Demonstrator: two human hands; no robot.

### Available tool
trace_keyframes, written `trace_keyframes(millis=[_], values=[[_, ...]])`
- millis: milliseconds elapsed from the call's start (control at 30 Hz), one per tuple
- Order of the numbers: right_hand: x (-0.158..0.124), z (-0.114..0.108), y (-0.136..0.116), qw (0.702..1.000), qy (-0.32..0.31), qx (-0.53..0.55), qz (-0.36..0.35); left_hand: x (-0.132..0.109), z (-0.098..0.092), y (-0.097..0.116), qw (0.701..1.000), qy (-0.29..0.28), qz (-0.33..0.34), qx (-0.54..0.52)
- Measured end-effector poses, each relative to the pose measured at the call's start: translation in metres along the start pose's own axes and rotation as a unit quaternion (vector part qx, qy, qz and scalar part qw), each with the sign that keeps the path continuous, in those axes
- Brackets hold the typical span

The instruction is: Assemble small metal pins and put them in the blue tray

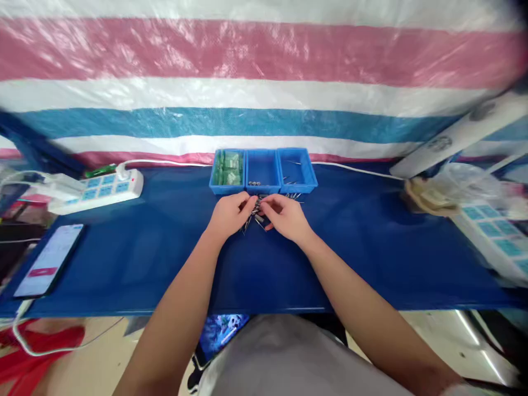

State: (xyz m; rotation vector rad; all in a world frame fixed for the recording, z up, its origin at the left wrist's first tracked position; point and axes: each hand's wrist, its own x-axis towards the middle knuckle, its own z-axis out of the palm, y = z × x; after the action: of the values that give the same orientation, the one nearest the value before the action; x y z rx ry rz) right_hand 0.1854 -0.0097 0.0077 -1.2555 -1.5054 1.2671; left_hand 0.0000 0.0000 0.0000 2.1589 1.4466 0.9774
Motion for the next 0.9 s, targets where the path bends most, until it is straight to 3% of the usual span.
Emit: trace_keyframes(millis=[900], values=[[0.0028, 0.0008, 0.007, 1.0, -0.005, 0.007, -0.022, 0.0018, -0.0023, 0.0022, 1.0, 0.0, -0.007, -0.006]])
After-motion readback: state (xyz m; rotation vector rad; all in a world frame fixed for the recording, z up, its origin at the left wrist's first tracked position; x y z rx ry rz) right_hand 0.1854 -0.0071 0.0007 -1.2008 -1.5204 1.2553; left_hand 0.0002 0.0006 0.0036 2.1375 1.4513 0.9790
